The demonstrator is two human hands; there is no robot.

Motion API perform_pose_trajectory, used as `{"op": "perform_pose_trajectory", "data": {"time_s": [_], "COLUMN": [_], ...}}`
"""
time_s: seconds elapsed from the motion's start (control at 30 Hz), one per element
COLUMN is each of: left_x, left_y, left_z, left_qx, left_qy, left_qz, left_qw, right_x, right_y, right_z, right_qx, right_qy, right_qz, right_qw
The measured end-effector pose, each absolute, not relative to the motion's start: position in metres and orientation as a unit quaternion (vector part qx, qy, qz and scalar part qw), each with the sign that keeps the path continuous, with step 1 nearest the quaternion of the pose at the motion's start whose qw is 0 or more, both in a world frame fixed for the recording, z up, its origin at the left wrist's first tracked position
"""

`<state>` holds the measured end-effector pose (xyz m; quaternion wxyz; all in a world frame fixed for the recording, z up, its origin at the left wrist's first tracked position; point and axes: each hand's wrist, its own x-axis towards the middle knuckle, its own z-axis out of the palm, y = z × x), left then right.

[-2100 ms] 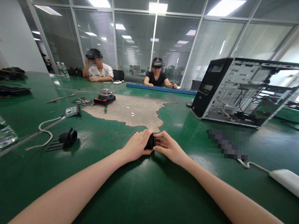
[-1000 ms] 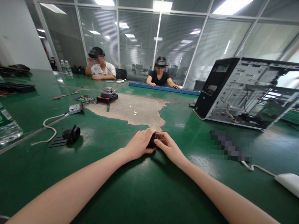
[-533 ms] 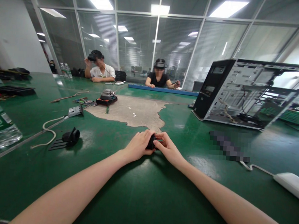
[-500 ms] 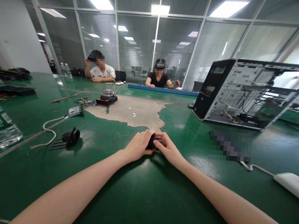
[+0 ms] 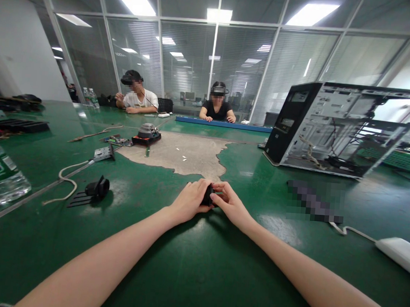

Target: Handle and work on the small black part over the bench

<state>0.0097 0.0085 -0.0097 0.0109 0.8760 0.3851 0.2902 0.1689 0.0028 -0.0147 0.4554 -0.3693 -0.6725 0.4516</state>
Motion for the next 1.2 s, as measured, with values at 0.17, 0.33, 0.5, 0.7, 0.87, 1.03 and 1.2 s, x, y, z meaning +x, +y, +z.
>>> {"op": "perform_pose_trajectory", "data": {"time_s": [0.17, 0.33, 0.5, 0.7, 0.87, 1.03, 1.2], "left_x": [0.0096, 0.0095, 0.0100, 0.0098, 0.0097, 0.0095, 0.0094], "left_y": [0.0075, 0.0079, 0.0089, 0.0080, 0.0085, 0.0087, 0.0072], "left_z": [-0.0092, -0.0095, -0.0103, -0.0098, -0.0102, -0.0097, -0.0084], "left_qx": [0.875, 0.875, 0.874, 0.875, 0.875, 0.877, 0.876], "left_qy": [0.386, 0.388, 0.387, 0.385, 0.388, 0.386, 0.390], "left_qz": [0.292, 0.291, 0.293, 0.294, 0.289, 0.287, 0.283], "left_qw": [0.012, 0.011, 0.016, 0.009, 0.002, 0.005, 0.004], "right_x": [0.1711, 0.1717, 0.1717, 0.1729, 0.1718, 0.1717, 0.1720], "right_y": [0.0035, 0.0010, 0.0053, 0.0032, 0.0012, 0.0056, 0.0021], "right_z": [-0.0151, -0.0133, -0.0158, -0.0145, -0.0134, -0.0163, -0.0125], "right_qx": [-0.363, -0.337, -0.364, -0.354, -0.340, -0.363, -0.355], "right_qy": [-0.684, -0.676, -0.662, -0.678, -0.670, -0.669, -0.681], "right_qz": [0.458, 0.475, 0.471, 0.474, 0.480, 0.470, 0.473], "right_qw": [0.437, 0.452, 0.456, 0.437, 0.453, 0.446, 0.432]}}
